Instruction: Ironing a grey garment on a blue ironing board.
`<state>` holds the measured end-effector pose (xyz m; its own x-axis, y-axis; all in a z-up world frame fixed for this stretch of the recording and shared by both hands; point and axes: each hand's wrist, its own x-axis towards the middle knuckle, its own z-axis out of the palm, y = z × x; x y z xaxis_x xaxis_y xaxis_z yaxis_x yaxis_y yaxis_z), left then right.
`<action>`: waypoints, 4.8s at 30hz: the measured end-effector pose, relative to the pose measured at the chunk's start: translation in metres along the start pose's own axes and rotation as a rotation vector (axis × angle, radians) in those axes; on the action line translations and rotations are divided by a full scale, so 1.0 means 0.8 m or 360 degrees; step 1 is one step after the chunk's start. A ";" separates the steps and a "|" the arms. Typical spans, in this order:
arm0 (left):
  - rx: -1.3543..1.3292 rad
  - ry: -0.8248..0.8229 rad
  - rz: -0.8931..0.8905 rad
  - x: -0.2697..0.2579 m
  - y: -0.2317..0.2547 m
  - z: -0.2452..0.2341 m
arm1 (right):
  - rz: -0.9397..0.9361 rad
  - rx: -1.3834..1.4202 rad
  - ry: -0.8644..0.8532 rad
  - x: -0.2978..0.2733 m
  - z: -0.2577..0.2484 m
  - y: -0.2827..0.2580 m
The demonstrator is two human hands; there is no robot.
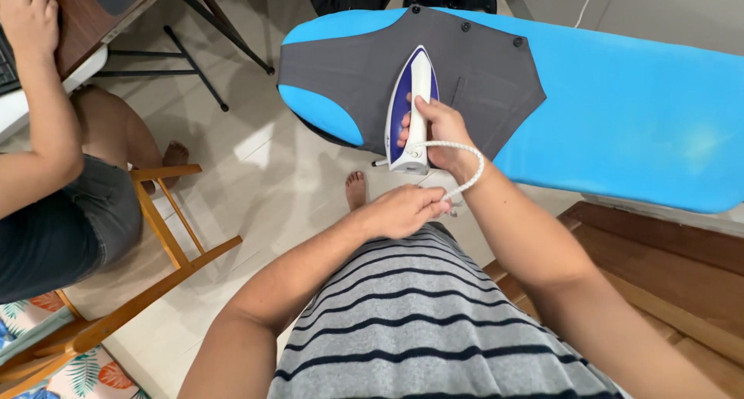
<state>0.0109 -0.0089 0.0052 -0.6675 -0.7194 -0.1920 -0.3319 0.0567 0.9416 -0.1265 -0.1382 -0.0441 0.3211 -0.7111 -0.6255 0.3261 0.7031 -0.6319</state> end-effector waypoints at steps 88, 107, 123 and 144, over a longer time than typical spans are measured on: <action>0.0016 -0.0239 0.0030 0.055 0.038 0.028 | -0.0213 0.0250 0.0201 -0.075 -0.146 -0.048; 0.0009 -0.0186 -0.0001 0.047 0.032 0.029 | -0.0261 0.0210 0.0324 -0.070 -0.196 -0.073; -0.0052 -0.0152 -0.0009 0.035 0.040 0.019 | -0.0538 0.0699 0.0411 -0.050 -0.197 -0.064; -0.0164 0.0159 -0.0097 -0.010 0.032 0.025 | -0.0006 0.0069 -0.0093 -0.065 -0.064 0.032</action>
<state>-0.0058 0.0121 0.0255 -0.5767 -0.7850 -0.2262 -0.2964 -0.0570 0.9534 -0.1805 -0.0828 -0.0511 0.3706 -0.7137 -0.5944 0.3653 0.7004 -0.6132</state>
